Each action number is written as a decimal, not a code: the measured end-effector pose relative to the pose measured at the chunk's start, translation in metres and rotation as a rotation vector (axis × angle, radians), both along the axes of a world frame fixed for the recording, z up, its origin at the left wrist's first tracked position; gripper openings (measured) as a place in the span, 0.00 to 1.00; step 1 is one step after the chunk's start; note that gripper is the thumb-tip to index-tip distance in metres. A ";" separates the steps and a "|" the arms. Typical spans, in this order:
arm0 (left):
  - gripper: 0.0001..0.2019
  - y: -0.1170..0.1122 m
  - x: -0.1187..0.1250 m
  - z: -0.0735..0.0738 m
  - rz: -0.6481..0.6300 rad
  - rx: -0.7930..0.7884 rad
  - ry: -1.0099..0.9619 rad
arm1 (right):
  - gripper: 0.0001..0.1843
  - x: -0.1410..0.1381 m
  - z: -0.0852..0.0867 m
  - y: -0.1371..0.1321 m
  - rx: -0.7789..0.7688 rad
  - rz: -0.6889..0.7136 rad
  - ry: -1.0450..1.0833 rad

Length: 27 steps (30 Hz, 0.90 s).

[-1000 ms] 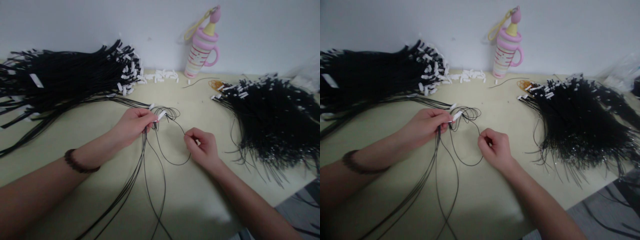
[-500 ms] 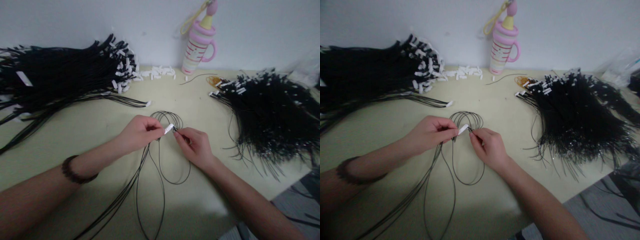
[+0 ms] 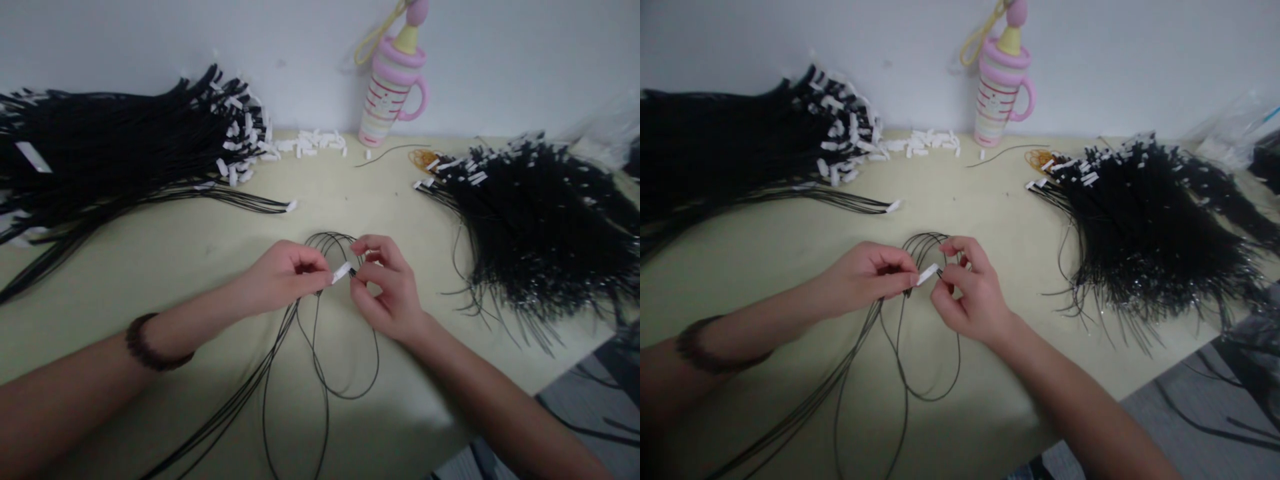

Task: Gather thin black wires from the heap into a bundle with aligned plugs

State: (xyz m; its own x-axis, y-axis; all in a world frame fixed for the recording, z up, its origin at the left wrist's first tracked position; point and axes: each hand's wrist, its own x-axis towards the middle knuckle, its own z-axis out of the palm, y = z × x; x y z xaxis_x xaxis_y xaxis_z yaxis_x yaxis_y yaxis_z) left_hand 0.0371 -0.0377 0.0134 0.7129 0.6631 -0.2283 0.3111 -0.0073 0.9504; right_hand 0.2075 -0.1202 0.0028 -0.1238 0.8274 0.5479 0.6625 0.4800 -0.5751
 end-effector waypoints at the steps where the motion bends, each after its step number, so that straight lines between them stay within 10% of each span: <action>1: 0.07 0.000 0.000 0.000 -0.018 -0.019 -0.002 | 0.07 0.000 0.000 0.000 0.000 0.048 0.031; 18: 0.06 0.001 -0.002 -0.005 -0.043 -0.056 0.016 | 0.07 0.001 -0.001 0.003 -0.077 0.158 0.086; 27: 0.05 0.019 -0.007 0.000 0.260 -0.031 -0.142 | 0.04 0.008 -0.004 0.007 0.035 -0.157 -0.003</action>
State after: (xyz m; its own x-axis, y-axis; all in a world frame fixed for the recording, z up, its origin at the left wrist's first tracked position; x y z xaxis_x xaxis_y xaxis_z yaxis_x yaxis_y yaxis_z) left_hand 0.0306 -0.0184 0.0137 0.5466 0.8217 -0.1615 0.1624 0.0852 0.9830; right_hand 0.2157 -0.1131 -0.0017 0.0035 0.8174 0.5761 0.7324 0.3902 -0.5580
